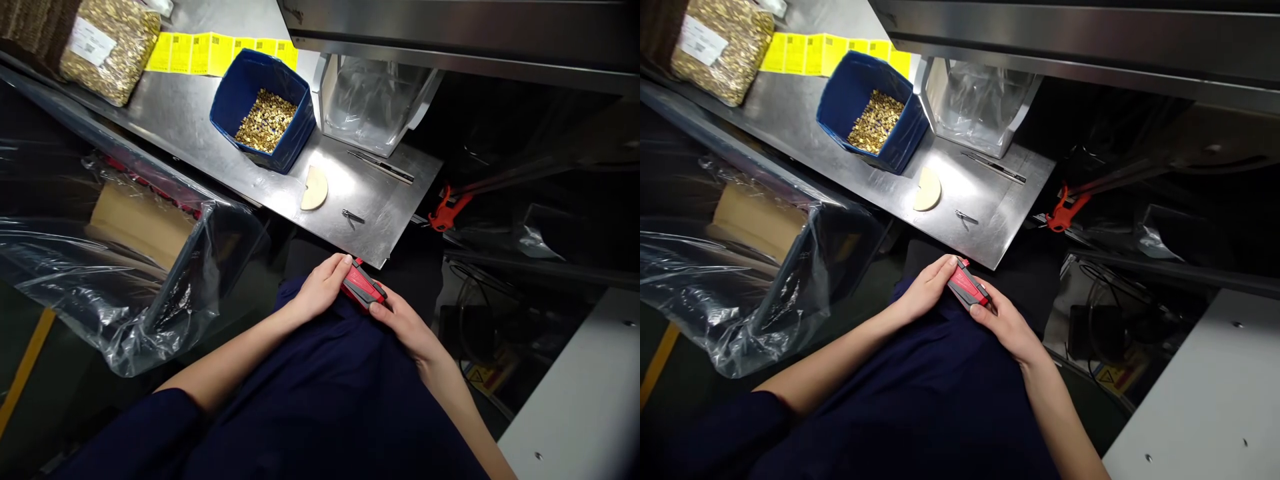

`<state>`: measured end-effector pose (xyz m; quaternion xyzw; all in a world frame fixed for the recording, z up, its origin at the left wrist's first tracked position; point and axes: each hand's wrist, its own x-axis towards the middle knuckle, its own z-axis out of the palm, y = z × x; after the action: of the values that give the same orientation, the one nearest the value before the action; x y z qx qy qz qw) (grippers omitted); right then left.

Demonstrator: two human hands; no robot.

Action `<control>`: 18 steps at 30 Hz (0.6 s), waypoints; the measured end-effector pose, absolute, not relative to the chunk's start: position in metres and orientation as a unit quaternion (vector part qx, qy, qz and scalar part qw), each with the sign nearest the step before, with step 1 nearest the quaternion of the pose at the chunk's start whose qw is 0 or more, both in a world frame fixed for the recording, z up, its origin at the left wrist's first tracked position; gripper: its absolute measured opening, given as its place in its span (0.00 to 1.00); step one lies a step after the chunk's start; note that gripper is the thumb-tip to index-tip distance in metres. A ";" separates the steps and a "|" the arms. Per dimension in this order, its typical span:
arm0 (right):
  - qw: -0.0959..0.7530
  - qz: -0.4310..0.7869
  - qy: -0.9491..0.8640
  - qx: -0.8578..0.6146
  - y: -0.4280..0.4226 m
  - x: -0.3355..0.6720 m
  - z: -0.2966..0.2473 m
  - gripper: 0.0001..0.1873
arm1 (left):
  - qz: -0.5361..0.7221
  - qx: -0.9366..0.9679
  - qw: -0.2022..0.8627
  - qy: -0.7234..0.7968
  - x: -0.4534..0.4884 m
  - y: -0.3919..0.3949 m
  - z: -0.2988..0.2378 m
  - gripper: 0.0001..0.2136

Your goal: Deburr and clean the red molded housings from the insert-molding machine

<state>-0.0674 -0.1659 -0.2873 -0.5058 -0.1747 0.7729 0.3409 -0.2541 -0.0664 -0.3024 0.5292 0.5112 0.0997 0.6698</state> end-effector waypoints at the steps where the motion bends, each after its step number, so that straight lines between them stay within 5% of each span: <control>1: 0.343 0.774 -0.169 -0.504 -0.166 -0.067 -0.286 0.34 | 0.100 0.530 0.670 0.510 -0.254 -0.066 -0.302 0.23; 13: 0.374 0.736 -0.109 -0.554 -0.166 -0.075 -0.288 0.25 | 0.115 0.572 0.656 0.479 -0.251 -0.063 -0.299 0.22; 18: 0.386 0.749 -0.031 -0.537 -0.170 -0.069 -0.296 0.33 | 0.148 0.598 0.689 0.381 -0.255 -0.060 -0.300 0.24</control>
<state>-0.0692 -0.1699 -0.2962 -0.5371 -0.0310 0.7495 0.3858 -0.2553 -0.0605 -0.3001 0.5980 0.3812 0.1481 0.6893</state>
